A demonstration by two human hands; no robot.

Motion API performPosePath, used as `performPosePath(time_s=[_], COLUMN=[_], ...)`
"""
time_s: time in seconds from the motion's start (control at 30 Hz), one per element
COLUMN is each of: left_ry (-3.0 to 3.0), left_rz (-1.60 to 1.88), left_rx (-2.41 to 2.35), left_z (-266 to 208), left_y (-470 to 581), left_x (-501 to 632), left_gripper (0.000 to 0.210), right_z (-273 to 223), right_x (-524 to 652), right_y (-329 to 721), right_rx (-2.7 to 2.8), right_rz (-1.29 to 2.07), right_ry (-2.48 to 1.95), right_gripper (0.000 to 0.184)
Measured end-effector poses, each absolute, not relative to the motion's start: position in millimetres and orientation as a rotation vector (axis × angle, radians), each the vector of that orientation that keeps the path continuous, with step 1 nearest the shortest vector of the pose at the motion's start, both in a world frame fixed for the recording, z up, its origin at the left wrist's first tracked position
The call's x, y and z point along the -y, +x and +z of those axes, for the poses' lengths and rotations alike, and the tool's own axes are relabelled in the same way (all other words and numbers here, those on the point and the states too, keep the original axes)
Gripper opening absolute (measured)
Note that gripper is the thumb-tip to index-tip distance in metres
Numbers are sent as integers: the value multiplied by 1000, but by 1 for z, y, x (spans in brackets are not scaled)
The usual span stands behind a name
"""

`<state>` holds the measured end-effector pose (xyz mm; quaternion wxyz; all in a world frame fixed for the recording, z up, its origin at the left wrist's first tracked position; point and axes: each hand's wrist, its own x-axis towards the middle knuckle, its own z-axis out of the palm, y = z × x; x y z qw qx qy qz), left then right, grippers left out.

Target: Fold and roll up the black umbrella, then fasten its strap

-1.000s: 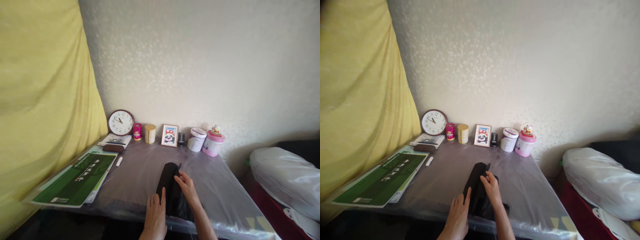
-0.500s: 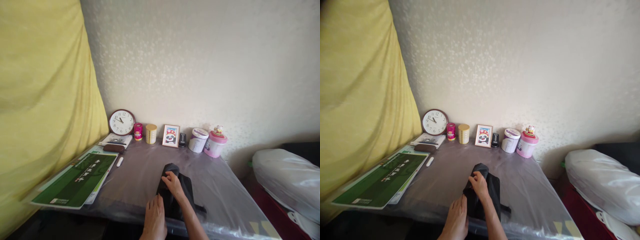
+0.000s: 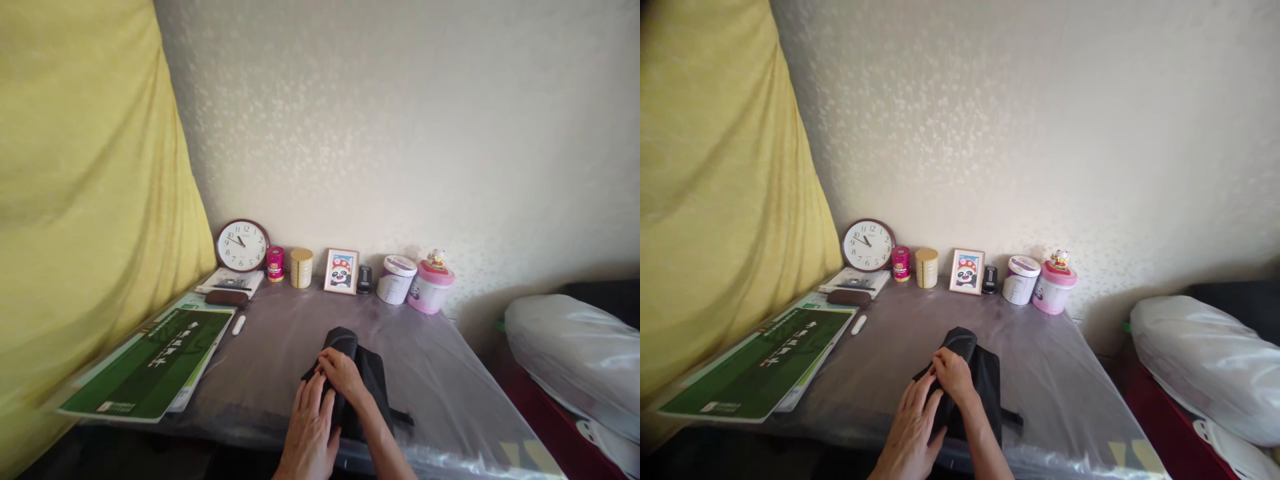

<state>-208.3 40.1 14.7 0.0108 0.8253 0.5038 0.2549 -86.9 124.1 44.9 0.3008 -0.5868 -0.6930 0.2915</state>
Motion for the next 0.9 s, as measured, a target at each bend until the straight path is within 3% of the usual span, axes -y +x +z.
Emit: performPosePath(time_s=[0.2,0.43,0.67,0.9], left_ry=[2457,2325,2300,2238], left_rz=[627,475,408,387], left_rx=[-1684,-1619,-1608,-1622], left_z=[0,10,-11,-6], left_y=[-212,-196,-193,-192], left_x=[-44,-46,-46,-45], left_gripper=[47,69,73,75], right_z=[46,46,39,25], right_x=[-120,-111,-103,-142], right_y=[-88,-88,-70,-56], right_rx=[1913,1960,2074,2071], right_rz=[707,613,328,247], right_ry=[-1546,-1485,-1255,-1391], right_gripper=[24,26,28,29])
